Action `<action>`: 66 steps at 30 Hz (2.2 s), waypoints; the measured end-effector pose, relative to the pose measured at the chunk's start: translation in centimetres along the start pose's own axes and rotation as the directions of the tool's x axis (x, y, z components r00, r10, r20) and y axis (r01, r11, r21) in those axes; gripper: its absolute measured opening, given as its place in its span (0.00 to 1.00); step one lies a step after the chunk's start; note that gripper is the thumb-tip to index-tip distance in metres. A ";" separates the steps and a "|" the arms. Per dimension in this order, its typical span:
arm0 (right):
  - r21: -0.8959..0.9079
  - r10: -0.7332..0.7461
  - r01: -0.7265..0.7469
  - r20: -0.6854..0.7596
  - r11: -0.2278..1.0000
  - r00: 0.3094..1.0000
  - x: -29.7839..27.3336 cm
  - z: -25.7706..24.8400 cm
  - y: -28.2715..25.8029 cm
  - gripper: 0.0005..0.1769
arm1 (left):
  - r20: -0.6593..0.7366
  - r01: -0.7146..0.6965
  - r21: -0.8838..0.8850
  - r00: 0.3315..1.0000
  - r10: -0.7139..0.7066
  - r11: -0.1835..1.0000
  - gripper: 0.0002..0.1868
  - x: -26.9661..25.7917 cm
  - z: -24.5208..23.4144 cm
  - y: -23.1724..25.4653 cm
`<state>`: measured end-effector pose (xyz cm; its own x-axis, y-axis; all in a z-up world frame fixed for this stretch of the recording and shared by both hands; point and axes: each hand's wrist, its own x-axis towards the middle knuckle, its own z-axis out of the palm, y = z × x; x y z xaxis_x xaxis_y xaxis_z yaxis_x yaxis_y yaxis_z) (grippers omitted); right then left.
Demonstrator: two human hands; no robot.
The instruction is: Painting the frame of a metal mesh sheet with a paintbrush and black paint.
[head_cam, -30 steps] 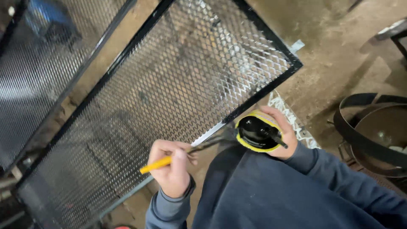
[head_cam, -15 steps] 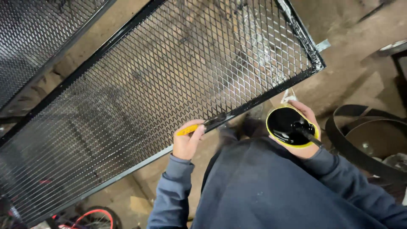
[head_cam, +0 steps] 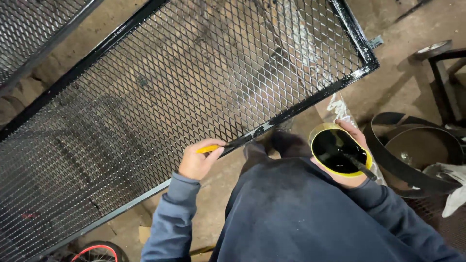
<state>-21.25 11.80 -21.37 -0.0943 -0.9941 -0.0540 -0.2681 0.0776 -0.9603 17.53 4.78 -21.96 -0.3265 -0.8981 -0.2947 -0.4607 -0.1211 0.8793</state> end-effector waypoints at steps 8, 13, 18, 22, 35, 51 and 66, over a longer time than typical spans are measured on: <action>-0.175 -0.039 0.035 -0.022 0.984 0.999 -0.5 0.7 0.7 0.58 | -0.185 0.059 -0.109 0.980 -0.078 0.992 0.08 4.1 4.3 2.8; -0.252 -0.030 0.034 0.018 0.967 0.999 0.6 0.1 0.3 0.58 | -0.115 -0.041 -0.167 0.993 0.022 0.985 0.08 5.6 5.4 2.8; -0.192 -0.023 0.032 0.045 0.981 0.999 1.5 -0.3 1.4 0.57 | 0.041 -0.032 0.043 0.999 0.031 0.999 0.09 3.6 1.2 2.0; -0.191 -0.032 0.044 0.067 0.981 0.997 2.6 -1.0 2.3 0.58 | -0.016 0.136 0.067 0.991 -0.135 0.989 0.08 4.7 2.6 2.9; -0.180 -0.072 0.099 0.148 0.979 0.986 6.7 -1.4 2.9 0.60 | -0.199 0.242 0.038 0.953 -0.230 0.970 0.08 0.4 1.3 1.4; -0.182 -0.143 0.184 0.218 0.966 0.965 8.8 -1.2 2.6 0.57 | -0.198 0.392 0.387 0.919 -0.340 0.835 0.07 -2.3 -2.8 0.9; -0.229 -0.171 0.214 0.192 0.950 0.966 7.8 -2.2 3.7 0.55 | -0.205 0.150 -0.176 0.961 -0.186 0.973 0.09 7.8 7.5 7.2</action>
<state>-25.10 4.49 -24.69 0.1387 -0.9885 0.0597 -0.4939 -0.1212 -0.8610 5.45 0.04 -20.77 -0.0590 -0.9273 -0.3696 -0.3518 -0.3272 0.8770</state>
